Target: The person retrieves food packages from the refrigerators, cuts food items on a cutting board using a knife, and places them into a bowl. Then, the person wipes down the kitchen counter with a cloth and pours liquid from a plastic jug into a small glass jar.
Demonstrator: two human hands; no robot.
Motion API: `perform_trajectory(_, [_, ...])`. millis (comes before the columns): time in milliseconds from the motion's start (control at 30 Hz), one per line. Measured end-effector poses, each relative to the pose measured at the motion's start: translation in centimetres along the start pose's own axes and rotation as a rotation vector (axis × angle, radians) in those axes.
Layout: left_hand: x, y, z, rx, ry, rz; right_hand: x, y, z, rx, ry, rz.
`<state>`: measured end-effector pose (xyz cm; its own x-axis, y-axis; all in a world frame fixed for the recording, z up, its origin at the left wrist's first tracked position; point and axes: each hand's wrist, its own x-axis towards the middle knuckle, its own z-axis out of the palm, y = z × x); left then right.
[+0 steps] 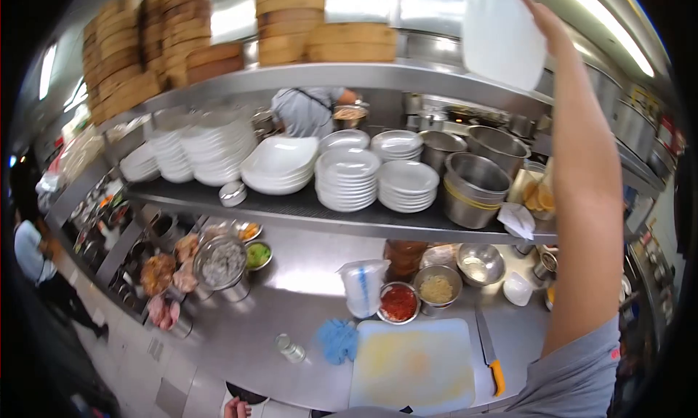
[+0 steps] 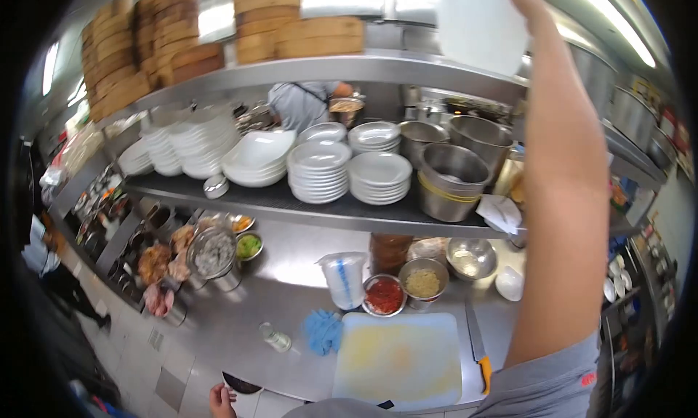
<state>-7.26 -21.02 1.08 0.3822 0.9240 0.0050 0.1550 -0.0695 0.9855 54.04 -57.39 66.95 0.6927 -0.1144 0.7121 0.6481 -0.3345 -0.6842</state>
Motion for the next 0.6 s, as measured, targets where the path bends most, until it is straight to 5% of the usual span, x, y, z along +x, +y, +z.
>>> perform_trajectory(33, [0.9,-2.5,-0.7,-0.064,0.000,-0.011,6.8,2.7,-1.7,-0.313,-0.070,-0.084])
perform_trajectory(133, [1.0,-3.5,-1.5,-0.094,0.054,0.029,5.2,0.4,-2.0,-0.203,-0.071,-0.139])
perform_trajectory(167, [0.9,-2.7,-1.7,-0.118,0.070,0.018,11.9,0.8,-4.3,-0.405,-0.309,-0.074])
perform_trajectory(267, [2.2,0.0,-1.5,-0.198,0.068,0.037,12.3,2.1,-3.5,-0.001,-0.291,-0.285])
perform_trajectory(300, [2.7,0.9,-1.4,-0.258,0.058,0.065,1.9,-4.6,-0.9,-0.008,0.009,-0.025])
perform_trajectory(433, [5.3,4.1,-0.2,-0.184,0.077,0.239,0.8,-6.3,-2.9,-0.317,0.165,-0.227])
perform_trajectory(600, [9.0,9.7,1.4,-0.365,-0.105,0.531,-5.9,-10.6,-7.4,-0.800,0.357,-0.221])
